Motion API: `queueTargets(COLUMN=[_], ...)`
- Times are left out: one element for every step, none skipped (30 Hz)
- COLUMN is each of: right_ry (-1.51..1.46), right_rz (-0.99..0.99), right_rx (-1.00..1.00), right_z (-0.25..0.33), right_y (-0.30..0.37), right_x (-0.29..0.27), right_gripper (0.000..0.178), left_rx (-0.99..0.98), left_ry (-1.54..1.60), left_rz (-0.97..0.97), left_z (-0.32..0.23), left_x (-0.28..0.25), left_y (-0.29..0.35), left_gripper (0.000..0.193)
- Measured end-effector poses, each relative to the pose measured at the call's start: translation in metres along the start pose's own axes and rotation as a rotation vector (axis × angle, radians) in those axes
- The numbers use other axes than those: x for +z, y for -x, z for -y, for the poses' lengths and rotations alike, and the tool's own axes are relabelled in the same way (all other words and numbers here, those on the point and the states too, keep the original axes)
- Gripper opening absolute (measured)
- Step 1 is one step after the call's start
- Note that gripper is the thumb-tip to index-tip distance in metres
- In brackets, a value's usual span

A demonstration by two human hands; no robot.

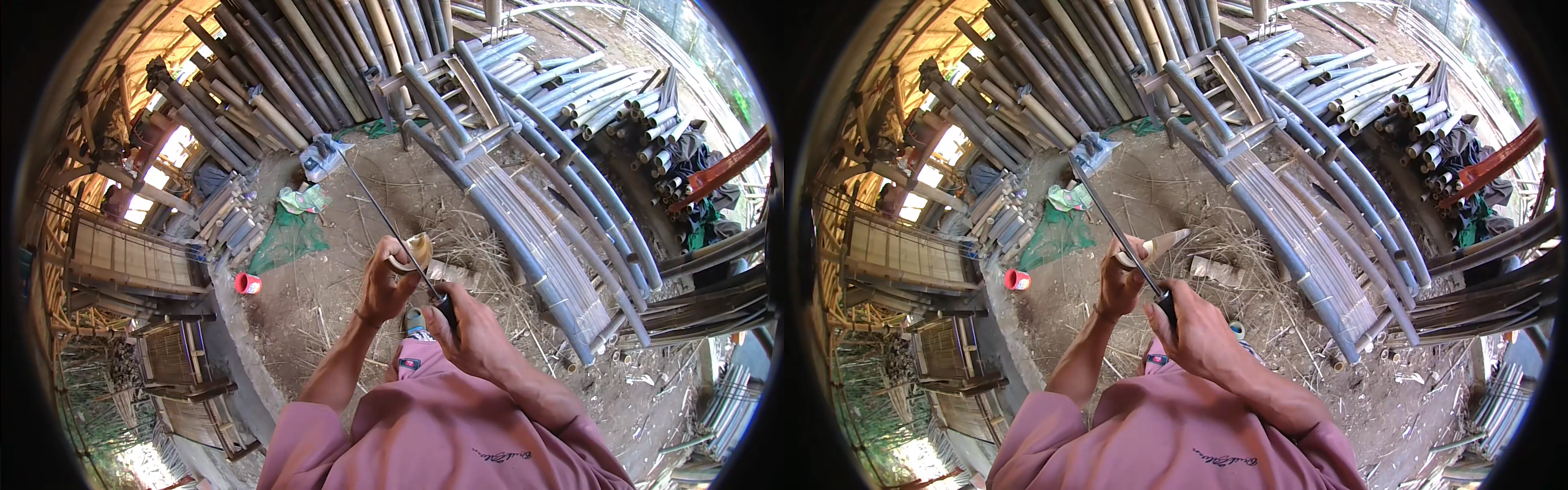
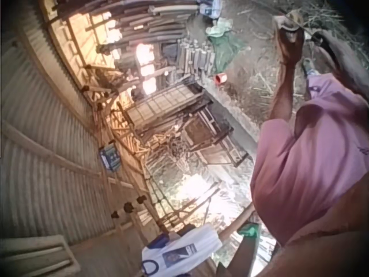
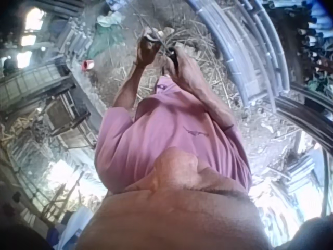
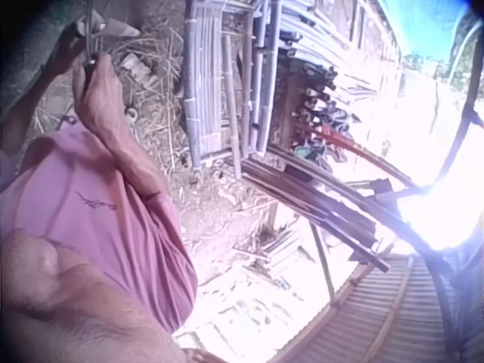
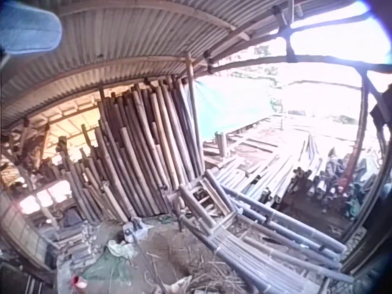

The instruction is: The person constructs bamboo furniture, specifically a bench or chair, by using a large knife to notch and shave a bamboo pole and then fitting it into a pre-existing bamboo frame.

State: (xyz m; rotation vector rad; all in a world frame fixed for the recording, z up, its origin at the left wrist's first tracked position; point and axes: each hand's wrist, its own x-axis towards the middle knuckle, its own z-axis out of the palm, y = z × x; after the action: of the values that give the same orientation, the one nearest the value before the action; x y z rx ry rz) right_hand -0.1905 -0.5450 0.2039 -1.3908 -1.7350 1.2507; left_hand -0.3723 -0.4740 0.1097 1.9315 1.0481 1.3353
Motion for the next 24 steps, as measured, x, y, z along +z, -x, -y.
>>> queueTargets(right_ry=[-0.021, -0.030, -0.038, -0.045, -0.039, -0.033, -0.028, -0.030, -0.032, -0.035, -0.027, -0.020, -0.013, -0.014, -0.016, -0.018, -0.016, -0.010, -0.003, -0.004, -0.004, -0.003, -0.004, -0.005], right_rz=[0.004, 0.006, 0.008, 0.010, 0.021, 0.033, 0.045, 0.041, 0.038, 0.035, 0.026, 0.018, 0.010, -0.002, -0.014, -0.026, -0.024, -0.022, -0.021, -0.015, -0.010, -0.005, -0.006, -0.007], right_rx=[0.006, 0.004, 0.003, 0.002, 0.010, 0.017, 0.024, 0.022, 0.019, 0.015, 0.011, 0.006, 0.001, -0.004, -0.010, -0.016, -0.013, -0.002, 0.009, 0.011, 0.014, 0.018, 0.009, 0.001], right_z=[-0.001, -0.001, -0.001, 0.000, 0.001, 0.003, 0.004, 0.004, 0.004, 0.003, 0.003, 0.002, 0.002, 0.000, -0.001, -0.002, -0.001, -0.001, -0.003, -0.002, -0.001, 0.000, 0.000, -0.001], right_y=[0.000, 0.000, 0.000, 0.000, 0.000, 0.000, -0.001, -0.001, 0.000, 0.000, -0.001, -0.001, -0.001, -0.002, -0.003, -0.003, -0.004, -0.004, -0.005, -0.004, -0.004, -0.004, -0.004, -0.003], right_x=[-0.001, -0.002, -0.002, -0.003, -0.003, -0.004, -0.004, -0.004, -0.003, -0.002, -0.001, 0.000, 0.001, 0.002, 0.002, 0.002, 0.001, 0.001, 0.001, 0.001, 0.000, -0.001, 0.000, 0.001], right_gripper=[0.042, 0.041, 0.041, 0.041, 0.041, 0.041, 0.040, 0.040, 0.040, 0.040, 0.040, 0.040, 0.040, 0.040, 0.040, 0.040, 0.040, 0.040, 0.040, 0.040, 0.040, 0.040, 0.040, 0.039], left_rx=[-0.005, -0.007, -0.010, -0.012, -0.007, -0.001, 0.004, 0.007, 0.010, 0.013, 0.018, 0.023, 0.027, 0.045, 0.063, 0.081, 0.086, 0.086, 0.087, 0.119, 0.123, 0.128, 0.131, 0.123], left_ry=[-0.001, -0.002, -0.004, -0.005, -0.008, -0.012, -0.016, -0.013, -0.011, -0.010, -0.009, -0.010, -0.011, -0.015, -0.019, -0.024, -0.079, -0.127, -0.173, -0.216, -0.244, -0.271, -0.300, -0.307], left_rz=[0.000, 0.001, 0.003, 0.004, 0.008, 0.011, 0.014, 0.016, 0.018, 0.019, 0.020, 0.020, 0.020, -0.003, -0.026, -0.050, -0.046, -0.043, -0.040, -0.021, -0.010, 0.001, 0.012, 0.007], left_z=[-0.001, -0.002, -0.003, -0.003, -0.003, -0.002, -0.001, -0.001, -0.002, -0.002, -0.001, 0.000, 0.000, -0.004, -0.011, -0.018, -0.027, -0.033, -0.036, -0.041, -0.044, -0.046, -0.048, -0.049], left_x=[0.001, 0.001, 0.001, 0.000, -0.001, -0.002, -0.003, -0.003, -0.003, -0.003, -0.004, -0.005, -0.006, -0.007, -0.009, -0.012, -0.019, -0.025, -0.030, -0.035, -0.039, -0.041, -0.043, -0.044], left_y=[-0.001, -0.001, -0.002, -0.002, -0.001, 0.000, 0.000, 0.000, -0.001, -0.002, -0.001, -0.001, 0.000, -0.003, -0.007, -0.011, -0.013, -0.011, -0.011, -0.013, -0.014, -0.015, -0.015, -0.015], left_gripper=[0.039, 0.039, 0.039, 0.039, 0.039, 0.039, 0.039, 0.039, 0.039, 0.039, 0.039, 0.039, 0.039, 0.038, 0.036, 0.036, 0.034, 0.034, 0.033, 0.037, 0.036, 0.034, 0.033, 0.033])
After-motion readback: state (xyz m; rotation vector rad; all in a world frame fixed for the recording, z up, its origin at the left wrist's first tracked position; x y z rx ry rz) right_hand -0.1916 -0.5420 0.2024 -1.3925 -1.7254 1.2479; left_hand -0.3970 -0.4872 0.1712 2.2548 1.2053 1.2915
